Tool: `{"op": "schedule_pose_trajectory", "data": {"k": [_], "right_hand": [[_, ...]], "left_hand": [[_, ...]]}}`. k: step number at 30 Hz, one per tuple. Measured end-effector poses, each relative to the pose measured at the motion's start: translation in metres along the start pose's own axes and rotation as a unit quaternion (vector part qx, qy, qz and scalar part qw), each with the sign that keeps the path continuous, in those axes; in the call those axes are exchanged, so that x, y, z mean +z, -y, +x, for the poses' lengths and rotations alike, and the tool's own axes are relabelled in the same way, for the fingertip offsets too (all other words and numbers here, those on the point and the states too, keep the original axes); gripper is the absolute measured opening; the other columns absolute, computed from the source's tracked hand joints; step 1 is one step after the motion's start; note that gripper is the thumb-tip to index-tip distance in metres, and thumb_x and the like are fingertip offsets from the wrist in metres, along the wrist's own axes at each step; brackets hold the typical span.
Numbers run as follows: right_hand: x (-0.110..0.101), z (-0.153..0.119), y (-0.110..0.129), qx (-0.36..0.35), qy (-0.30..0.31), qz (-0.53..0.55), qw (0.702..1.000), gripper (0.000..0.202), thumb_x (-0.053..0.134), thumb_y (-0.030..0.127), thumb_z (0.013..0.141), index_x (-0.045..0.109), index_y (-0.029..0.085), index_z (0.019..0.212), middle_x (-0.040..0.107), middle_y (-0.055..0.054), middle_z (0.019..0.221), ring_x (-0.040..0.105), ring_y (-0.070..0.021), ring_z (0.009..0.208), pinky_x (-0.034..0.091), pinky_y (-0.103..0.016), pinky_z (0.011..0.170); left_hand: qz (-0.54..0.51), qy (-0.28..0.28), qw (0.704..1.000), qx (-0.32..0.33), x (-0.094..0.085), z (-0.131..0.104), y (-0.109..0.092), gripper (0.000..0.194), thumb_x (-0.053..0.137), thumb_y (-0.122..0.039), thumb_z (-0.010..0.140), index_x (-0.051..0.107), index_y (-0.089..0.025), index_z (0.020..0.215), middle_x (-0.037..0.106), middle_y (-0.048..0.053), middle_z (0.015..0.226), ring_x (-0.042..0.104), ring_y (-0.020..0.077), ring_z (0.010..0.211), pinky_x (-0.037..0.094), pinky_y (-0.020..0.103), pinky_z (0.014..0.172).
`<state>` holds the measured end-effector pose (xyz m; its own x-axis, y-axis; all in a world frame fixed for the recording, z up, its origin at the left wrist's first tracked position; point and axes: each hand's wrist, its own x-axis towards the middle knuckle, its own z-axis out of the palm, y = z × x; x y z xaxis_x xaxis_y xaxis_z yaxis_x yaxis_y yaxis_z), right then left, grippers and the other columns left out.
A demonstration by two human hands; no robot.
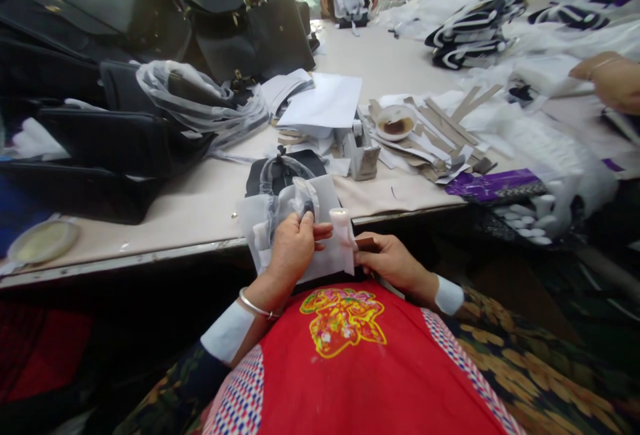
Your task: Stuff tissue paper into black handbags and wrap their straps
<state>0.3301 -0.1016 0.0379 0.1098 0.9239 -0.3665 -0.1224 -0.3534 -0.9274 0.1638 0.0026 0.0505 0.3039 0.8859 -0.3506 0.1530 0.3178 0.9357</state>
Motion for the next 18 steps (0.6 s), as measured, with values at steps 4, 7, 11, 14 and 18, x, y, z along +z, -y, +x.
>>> {"op": "schedule_pose_trajectory", "data": {"k": [4,7,11,14,18], "right_hand": [[0.000,0.006,0.005,0.000,0.013,-0.053,0.998,0.021,0.073,0.030,0.071,0.070,0.014,0.084,0.067,0.001,0.065,0.050,-0.0085,0.047,0.039,-0.021,0.045],[0.002,0.005,0.005,-0.031,-0.010,-0.134,0.990,0.015,0.067,0.026,0.075,0.069,0.015,0.085,0.065,0.002,0.063,0.052,-0.0099,0.048,0.040,-0.021,0.045],[0.003,-0.005,0.007,-0.091,-0.037,-0.190,0.977,0.030,0.070,0.033,0.079,0.068,0.016,0.104,0.070,0.000,0.077,0.061,-0.0148,0.062,0.048,-0.025,0.057],[0.008,-0.008,0.007,-0.135,-0.082,-0.265,0.951,0.043,0.079,0.039,0.072,0.068,0.017,0.107,0.072,-0.005,0.093,0.065,-0.0202,0.080,0.051,-0.030,0.071],[0.011,-0.002,0.003,-0.121,-0.095,-0.267,0.951,0.023,0.072,0.037,0.078,0.069,0.016,0.087,0.069,-0.004,0.076,0.060,-0.0184,0.069,0.047,-0.030,0.064]], "left_hand": [[0.053,-0.035,0.997,0.037,0.012,-0.001,0.008,0.022,0.052,-0.037,0.096,0.056,-0.019,0.086,0.072,0.008,0.078,0.071,0.0218,0.063,0.057,0.028,0.047],[0.087,-0.059,0.993,0.060,0.018,-0.001,0.012,0.024,0.054,-0.039,0.095,0.056,-0.020,0.080,0.068,0.006,0.072,0.068,0.0208,0.058,0.055,0.028,0.046],[0.071,-0.058,0.994,0.055,0.022,-0.001,0.012,0.026,0.054,-0.042,0.094,0.056,-0.021,0.079,0.068,0.005,0.071,0.067,0.0207,0.055,0.055,0.030,0.046],[0.075,-0.061,0.994,0.056,0.023,-0.001,0.012,0.026,0.053,-0.042,0.094,0.056,-0.020,0.080,0.068,0.005,0.072,0.067,0.0202,0.054,0.055,0.030,0.045],[0.058,-0.045,0.996,0.048,0.022,-0.005,0.010,0.024,0.052,-0.040,0.094,0.058,-0.019,0.083,0.070,0.007,0.076,0.068,0.0199,0.056,0.057,0.030,0.047]]}}
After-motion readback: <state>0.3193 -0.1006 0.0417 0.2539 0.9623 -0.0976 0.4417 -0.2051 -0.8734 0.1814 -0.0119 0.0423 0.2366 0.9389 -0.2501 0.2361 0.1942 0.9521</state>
